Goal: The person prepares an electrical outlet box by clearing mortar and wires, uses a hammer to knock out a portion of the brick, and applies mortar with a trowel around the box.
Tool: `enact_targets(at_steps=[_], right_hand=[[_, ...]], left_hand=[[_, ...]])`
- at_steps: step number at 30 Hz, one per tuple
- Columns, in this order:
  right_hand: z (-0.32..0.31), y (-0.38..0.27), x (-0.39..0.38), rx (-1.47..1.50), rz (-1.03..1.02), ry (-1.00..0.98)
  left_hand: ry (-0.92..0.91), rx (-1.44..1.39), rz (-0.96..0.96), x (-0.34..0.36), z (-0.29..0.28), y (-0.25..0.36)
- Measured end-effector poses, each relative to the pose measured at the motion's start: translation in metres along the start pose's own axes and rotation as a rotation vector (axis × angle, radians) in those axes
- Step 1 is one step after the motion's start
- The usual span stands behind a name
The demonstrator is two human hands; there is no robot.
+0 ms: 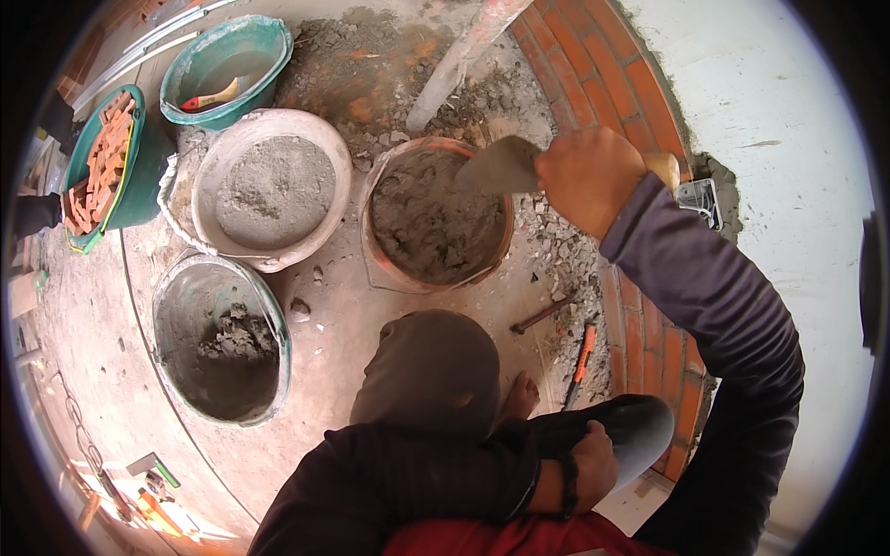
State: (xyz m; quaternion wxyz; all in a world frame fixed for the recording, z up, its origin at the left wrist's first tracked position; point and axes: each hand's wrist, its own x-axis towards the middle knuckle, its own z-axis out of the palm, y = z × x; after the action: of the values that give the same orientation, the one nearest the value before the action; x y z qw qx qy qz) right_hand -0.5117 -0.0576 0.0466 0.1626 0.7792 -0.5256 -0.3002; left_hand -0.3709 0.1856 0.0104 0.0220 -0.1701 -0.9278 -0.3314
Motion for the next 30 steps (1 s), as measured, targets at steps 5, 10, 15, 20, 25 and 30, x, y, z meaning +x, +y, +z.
enact_targets(at_steps=[5, 10, 15, 20, 25, 30], right_hand=[[0.012, -0.016, 0.016, -0.107, 0.066, -0.082], [0.008, -0.039, 0.020, -0.123, 0.017, -0.277], [0.010, -0.035, 0.025, 0.011, -0.022, -0.386], [0.024, -0.017, 0.028, 0.226, -0.158, -0.553], [0.057, 0.007, -0.002, 0.575, 0.010, -0.665], [0.066, -0.005, -0.057, 0.686, 0.131, -0.526]], left_hand=[[0.019, -0.010, 0.036, -0.005, -0.003, -0.004], [0.090, 0.045, 0.015, -0.009, -0.005, -0.006], [0.094, 0.034, 0.011, -0.008, -0.002, -0.007], [0.062, 0.041, -0.011, -0.001, 0.010, -0.004], [0.077, 0.057, 0.046, -0.004, 0.007, -0.003], [0.070, -0.002, 0.081, -0.005, -0.001, -0.008]])
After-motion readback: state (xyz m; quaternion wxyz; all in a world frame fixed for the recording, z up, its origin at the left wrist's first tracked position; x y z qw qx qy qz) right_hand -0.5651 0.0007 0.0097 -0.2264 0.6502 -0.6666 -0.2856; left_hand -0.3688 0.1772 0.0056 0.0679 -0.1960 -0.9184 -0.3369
